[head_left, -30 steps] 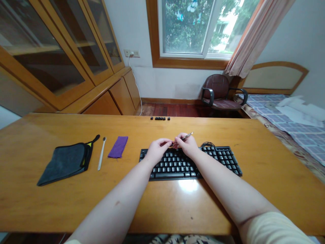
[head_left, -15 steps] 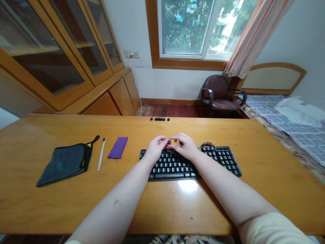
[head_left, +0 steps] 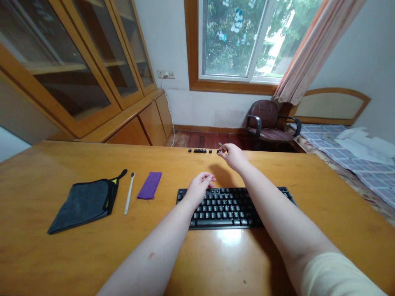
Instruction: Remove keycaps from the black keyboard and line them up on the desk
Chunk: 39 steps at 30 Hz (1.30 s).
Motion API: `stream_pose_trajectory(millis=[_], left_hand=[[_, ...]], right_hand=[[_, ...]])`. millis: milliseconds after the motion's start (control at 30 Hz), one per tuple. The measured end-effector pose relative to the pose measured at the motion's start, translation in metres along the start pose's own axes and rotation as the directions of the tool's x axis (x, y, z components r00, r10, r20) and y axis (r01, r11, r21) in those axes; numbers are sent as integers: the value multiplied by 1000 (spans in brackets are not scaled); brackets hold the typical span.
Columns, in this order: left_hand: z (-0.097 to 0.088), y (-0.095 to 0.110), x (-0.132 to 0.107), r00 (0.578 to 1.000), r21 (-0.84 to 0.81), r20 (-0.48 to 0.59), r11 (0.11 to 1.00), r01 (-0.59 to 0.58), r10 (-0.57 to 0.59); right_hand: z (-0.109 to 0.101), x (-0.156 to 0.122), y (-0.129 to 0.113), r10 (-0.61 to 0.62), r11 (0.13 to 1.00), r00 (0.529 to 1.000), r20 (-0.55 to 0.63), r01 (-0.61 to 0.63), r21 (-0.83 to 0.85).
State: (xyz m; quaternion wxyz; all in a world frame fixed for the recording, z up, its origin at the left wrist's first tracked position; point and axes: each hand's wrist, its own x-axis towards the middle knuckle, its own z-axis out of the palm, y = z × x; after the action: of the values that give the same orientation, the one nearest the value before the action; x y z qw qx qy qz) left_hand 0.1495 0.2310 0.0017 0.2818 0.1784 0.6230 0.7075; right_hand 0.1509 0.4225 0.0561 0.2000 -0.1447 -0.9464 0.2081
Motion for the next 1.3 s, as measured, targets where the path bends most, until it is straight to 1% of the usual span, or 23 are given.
stream_pose_trajectory(millis=[100,167,200,267,333,467,600,900,1300], left_hand=[[0,0,1,1000,1,-7,1000,10,-10],[0,0,1,1000,0,-6,1000,18,-18],[0,0,1,1000,-2,-4,1000,24,-24],[0,-1,2,1000,-3,-1,1000,30,-30],[0,-1,1,999,1,3,999,32,-32],[1,1,0,999,-1,-2,999,37,-37],[2,3,-1,999,-1,-8,999,43,-43],[1,2,0,999,37,-7,999,34,-34],[1,2,0,999,34,-14,998,44,-43]], right_hand=[[15,42,10,126,989,990,60,-121,-85],[28,60,18,199,977,974,107,-189,-99],[36,65,23,213,974,970,116,-202,-102],[50,68,31,223,972,967,125,-211,-108],[62,65,37,221,971,966,135,-205,-118],[78,60,44,212,971,964,163,-189,-143],[83,62,47,197,973,964,177,-171,-153],[86,63,52,166,978,966,198,-137,-155],[87,63,52,156,980,971,181,-129,-152]])
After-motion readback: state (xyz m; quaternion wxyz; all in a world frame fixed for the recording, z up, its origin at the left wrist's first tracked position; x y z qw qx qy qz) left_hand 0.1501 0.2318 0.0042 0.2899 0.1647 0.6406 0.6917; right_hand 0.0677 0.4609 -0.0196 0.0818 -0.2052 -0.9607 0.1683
